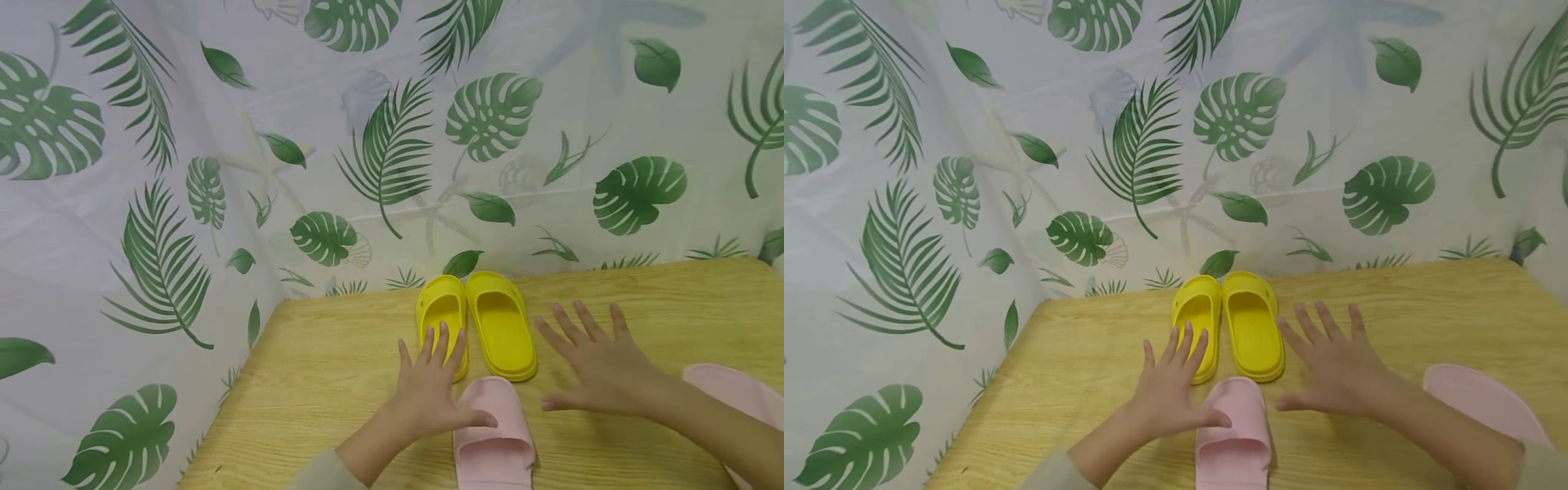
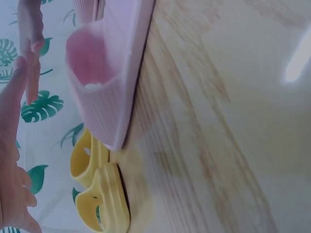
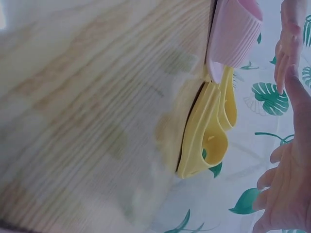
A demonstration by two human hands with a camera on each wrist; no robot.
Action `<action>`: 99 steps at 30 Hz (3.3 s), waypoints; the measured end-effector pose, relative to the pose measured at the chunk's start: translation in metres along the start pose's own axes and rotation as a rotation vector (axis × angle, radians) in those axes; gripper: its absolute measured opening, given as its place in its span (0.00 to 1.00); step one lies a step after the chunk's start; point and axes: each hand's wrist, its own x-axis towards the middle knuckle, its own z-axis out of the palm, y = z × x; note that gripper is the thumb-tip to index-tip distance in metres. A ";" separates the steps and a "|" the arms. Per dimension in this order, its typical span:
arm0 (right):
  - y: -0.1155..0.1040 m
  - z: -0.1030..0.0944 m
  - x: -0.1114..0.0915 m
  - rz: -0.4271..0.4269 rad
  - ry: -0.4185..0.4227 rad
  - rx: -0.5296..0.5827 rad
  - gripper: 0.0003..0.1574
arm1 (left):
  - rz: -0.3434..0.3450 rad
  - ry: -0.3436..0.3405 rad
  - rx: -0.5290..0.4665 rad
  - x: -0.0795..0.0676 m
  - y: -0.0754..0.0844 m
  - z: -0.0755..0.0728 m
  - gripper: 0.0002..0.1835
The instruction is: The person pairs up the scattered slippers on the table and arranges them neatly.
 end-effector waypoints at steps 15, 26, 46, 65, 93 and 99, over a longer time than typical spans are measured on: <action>0.016 -0.002 -0.028 0.038 0.032 -0.052 0.71 | 0.026 0.016 0.130 -0.009 0.021 -0.002 0.65; 0.029 0.006 -0.044 0.083 0.030 -0.089 0.71 | 0.042 -0.001 0.061 -0.014 0.032 0.003 0.64; 0.055 0.017 -0.071 0.158 0.002 -0.113 0.73 | 0.099 -0.039 0.090 -0.003 0.048 0.013 0.62; 0.096 0.045 -0.101 0.188 0.119 -0.037 0.75 | 0.104 -0.089 -0.005 -0.002 0.058 0.028 0.61; 0.132 0.094 -0.134 0.251 0.220 0.238 0.84 | 0.130 -0.034 -0.246 -0.007 0.047 0.050 0.59; 0.132 0.098 -0.140 0.236 0.242 0.291 0.84 | 0.135 0.023 -0.214 -0.008 0.047 0.054 0.58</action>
